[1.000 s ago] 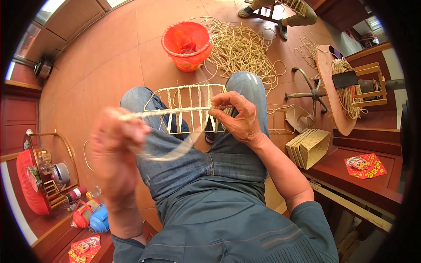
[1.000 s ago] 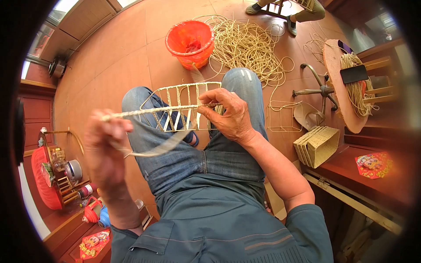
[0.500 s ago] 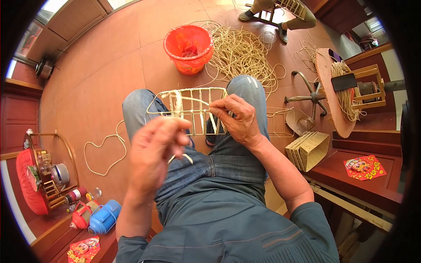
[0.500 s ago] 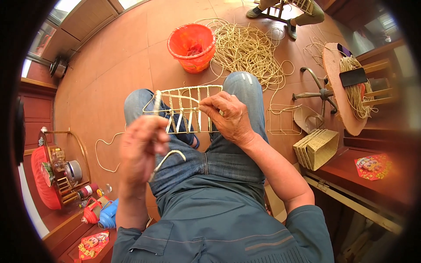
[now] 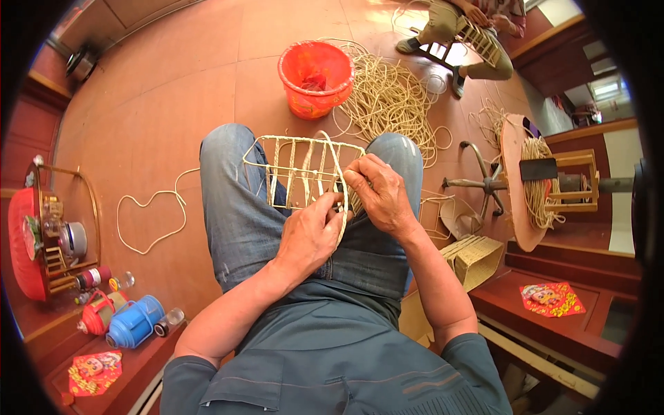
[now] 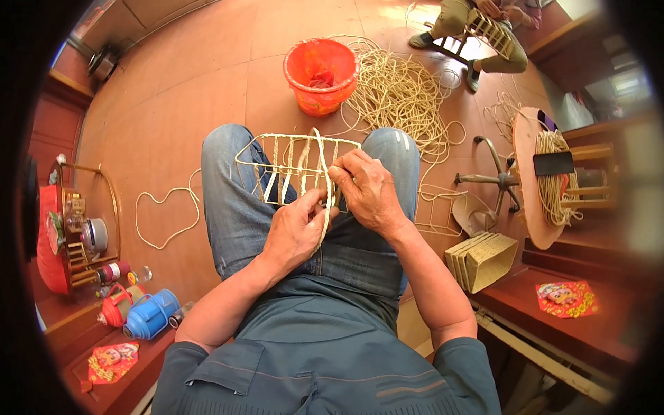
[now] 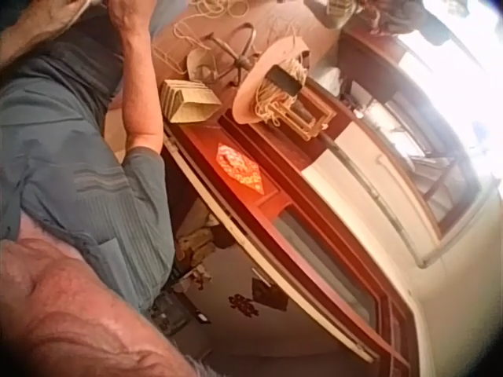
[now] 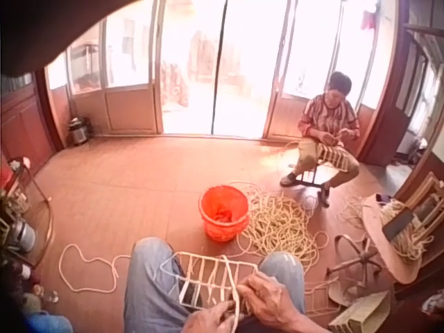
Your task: Weaving a small basket-like structure using straw or twine.
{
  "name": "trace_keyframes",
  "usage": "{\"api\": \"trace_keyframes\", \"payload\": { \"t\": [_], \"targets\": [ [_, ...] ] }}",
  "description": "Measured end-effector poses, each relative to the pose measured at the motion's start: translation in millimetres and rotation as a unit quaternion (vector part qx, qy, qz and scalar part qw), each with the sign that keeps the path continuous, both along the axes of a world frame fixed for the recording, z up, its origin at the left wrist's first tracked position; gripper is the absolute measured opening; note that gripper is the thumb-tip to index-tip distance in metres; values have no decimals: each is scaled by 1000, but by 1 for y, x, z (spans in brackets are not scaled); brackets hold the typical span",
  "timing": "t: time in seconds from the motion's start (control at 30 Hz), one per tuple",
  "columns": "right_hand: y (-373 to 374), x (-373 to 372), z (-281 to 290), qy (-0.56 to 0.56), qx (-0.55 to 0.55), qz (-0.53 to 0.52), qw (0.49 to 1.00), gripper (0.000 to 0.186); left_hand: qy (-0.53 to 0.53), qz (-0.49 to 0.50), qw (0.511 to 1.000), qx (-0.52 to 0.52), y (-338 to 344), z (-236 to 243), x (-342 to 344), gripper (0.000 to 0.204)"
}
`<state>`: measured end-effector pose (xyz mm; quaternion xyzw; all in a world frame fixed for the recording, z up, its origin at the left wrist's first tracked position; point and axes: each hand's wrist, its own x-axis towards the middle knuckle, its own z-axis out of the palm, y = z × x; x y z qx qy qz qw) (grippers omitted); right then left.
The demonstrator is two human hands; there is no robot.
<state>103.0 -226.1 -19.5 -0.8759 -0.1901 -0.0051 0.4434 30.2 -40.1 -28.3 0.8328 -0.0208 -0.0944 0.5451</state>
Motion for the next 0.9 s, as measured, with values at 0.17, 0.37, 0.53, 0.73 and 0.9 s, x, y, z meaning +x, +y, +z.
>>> {"api": "trace_keyframes", "payload": {
  "t": [0.17, 0.37, 0.53, 0.73, 0.9],
  "targets": [
    [-4, -1, 2, 41, 24, 3, 999, 15, 8, 21, 996, -87, 12, 7, 2, 20],
    [-3, -6, -3, 16, 51, 3, 999, 30, 124, -12, 922, -365, 78, 69, -1, 24],
    [8, -6, -17, -18, 132, -46, 990, 24, -22, 85, 922, -376, 135, 139, 12, 40],
    [11, -5, -20, 4, 115, -79, 990, 15, -160, 164, 889, -397, 169, 171, 41, 35],
    [16, -8, -15, 52, 192, -103, 975, 13, 24, 65, 942, -329, 107, 92, 23, 34]
  ]
}}
